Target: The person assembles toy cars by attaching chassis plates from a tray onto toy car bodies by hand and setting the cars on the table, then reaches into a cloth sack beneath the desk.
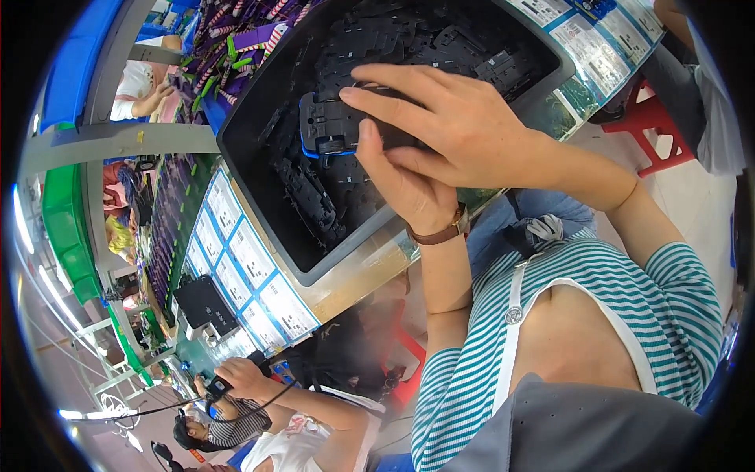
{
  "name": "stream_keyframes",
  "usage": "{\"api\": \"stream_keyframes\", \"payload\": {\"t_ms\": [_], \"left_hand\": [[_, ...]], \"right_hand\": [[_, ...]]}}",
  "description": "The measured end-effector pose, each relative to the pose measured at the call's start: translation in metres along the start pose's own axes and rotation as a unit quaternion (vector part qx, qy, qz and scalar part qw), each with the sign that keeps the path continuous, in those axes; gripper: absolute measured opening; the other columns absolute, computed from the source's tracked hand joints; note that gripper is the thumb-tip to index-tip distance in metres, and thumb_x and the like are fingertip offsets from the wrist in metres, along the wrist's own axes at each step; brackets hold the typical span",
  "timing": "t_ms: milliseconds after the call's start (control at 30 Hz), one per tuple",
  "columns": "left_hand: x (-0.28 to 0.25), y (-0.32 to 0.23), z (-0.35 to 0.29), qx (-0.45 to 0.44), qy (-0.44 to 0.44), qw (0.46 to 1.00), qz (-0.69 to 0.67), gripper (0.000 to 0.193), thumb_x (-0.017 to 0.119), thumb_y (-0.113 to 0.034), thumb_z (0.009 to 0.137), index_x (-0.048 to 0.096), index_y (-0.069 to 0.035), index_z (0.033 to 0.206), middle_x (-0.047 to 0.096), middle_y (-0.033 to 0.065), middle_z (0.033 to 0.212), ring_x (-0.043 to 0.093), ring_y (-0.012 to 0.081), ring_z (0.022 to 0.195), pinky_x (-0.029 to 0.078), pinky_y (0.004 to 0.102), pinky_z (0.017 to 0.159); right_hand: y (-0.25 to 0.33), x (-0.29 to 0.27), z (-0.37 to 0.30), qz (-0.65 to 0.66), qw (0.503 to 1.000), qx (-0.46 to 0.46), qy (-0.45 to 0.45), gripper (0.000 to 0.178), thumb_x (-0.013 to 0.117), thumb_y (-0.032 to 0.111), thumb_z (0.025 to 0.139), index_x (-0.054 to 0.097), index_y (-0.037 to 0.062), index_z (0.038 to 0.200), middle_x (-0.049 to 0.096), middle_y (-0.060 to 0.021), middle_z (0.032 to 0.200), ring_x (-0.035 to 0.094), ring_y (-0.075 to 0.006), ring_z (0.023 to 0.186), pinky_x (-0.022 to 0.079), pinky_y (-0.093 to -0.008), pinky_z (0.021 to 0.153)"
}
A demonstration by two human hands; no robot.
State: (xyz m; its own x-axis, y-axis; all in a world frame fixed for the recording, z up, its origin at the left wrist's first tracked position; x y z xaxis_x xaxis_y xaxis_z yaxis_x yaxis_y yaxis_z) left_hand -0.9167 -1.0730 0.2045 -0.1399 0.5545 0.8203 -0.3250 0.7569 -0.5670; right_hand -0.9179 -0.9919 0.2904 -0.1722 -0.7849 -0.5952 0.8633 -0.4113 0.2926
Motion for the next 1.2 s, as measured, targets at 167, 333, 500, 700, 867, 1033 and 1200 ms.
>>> {"api": "stream_keyframes", "payload": {"t_ms": [167, 333, 500, 700, 867, 1033, 1200], "left_hand": [[-0.012, 0.009, 0.004, -0.012, -0.05, 0.997, 0.053, 0.043, 0.045, -0.041, 0.096, 0.049, -0.015, 0.131, 0.056, 0.0051, 0.123, 0.054, 0.0182, 0.113, 0.044, 0.0348, 0.097], [0.002, 0.003, 0.005, 0.021, -0.028, 0.999, 0.001, 0.04, 0.046, -0.028, 0.097, 0.047, -0.005, 0.129, 0.055, 0.0083, 0.121, 0.057, 0.0182, 0.108, 0.049, 0.0334, 0.091], [0.0, 0.002, 0.007, 0.049, -0.018, 0.993, 0.105, 0.045, 0.043, -0.04, 0.098, 0.047, -0.012, 0.133, 0.056, 0.0072, 0.123, 0.054, 0.0188, 0.113, 0.045, 0.0342, 0.096], [0.0, -0.009, 0.008, 0.108, -0.034, 0.989, 0.096, 0.049, 0.052, -0.04, 0.094, 0.046, -0.003, 0.126, 0.055, 0.0117, 0.118, 0.054, 0.0225, 0.112, 0.045, 0.0382, 0.097], [0.012, -0.003, 0.0, 0.095, -0.036, 0.992, 0.073, 0.049, 0.052, -0.041, 0.094, 0.046, -0.004, 0.126, 0.055, 0.0108, 0.119, 0.054, 0.0219, 0.111, 0.045, 0.0377, 0.096], [0.02, -0.003, -0.005, 0.122, -0.063, 0.984, 0.118, 0.053, 0.049, -0.045, 0.093, 0.046, -0.003, 0.126, 0.053, 0.0114, 0.118, 0.055, 0.0224, 0.108, 0.049, 0.0366, 0.091], [0.022, -0.003, -0.006, 0.147, -0.022, 0.973, 0.176, 0.056, 0.051, -0.05, 0.092, 0.046, -0.005, 0.125, 0.053, 0.0099, 0.111, 0.056, 0.0208, 0.104, 0.051, 0.0342, 0.085]], "right_hand": [[-0.006, 0.007, -0.008, 0.038, 0.997, 0.02, 0.062, 0.07, 0.07, 0.017, 0.073, 0.045, 0.0093, 0.138, 0.047, -0.0124, 0.137, 0.054, -0.0306, 0.115, 0.05, -0.0377, 0.09], [-0.005, 0.006, -0.005, -0.008, 0.999, -0.015, 0.049, 0.055, 0.062, 0.026, 0.085, 0.047, 0.0113, 0.135, 0.049, -0.0098, 0.133, 0.05, -0.0284, 0.118, 0.045, -0.0386, 0.096], [-0.013, 0.011, -0.007, 0.077, 0.993, 0.016, 0.086, 0.062, 0.065, 0.016, 0.08, 0.045, 0.0093, 0.138, 0.045, -0.0137, 0.138, 0.049, -0.0329, 0.12, 0.043, -0.0419, 0.098], [-0.055, -0.01, -0.029, 0.425, 0.885, 0.188, -0.025, 0.041, 0.052, 0.015, 0.095, 0.049, 0.0043, 0.134, 0.052, -0.009, 0.128, 0.052, -0.0176, 0.117, 0.042, -0.0315, 0.098], [-0.063, 0.007, -0.048, 0.498, 0.813, 0.301, 0.01, 0.041, 0.059, 0.028, 0.095, 0.054, 0.0005, 0.125, 0.064, -0.0094, 0.106, 0.058, -0.0143, 0.102, 0.045, -0.0291, 0.091], [-0.061, 0.009, -0.052, 0.492, 0.81, 0.313, 0.059, 0.041, 0.064, 0.024, 0.09, 0.057, 0.0003, 0.123, 0.065, -0.0091, 0.104, 0.061, -0.0137, 0.097, 0.05, -0.0275, 0.084], [-0.062, 0.006, -0.054, 0.511, 0.807, 0.294, 0.038, 0.038, 0.066, 0.016, 0.089, 0.058, 0.0001, 0.123, 0.066, -0.0077, 0.101, 0.063, -0.0123, 0.093, 0.055, -0.0272, 0.079]]}}
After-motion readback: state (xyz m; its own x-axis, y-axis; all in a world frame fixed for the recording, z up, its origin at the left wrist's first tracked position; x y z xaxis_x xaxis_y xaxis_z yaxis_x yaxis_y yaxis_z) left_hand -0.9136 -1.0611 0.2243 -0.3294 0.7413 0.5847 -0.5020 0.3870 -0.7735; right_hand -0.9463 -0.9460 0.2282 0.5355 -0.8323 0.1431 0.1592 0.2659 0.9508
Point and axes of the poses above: each hand's wrist, its own z-axis towards the middle knuckle, its own x-axis out of the palm, y = z × x, the point moved 9 cm from there along z, towards the middle knuckle
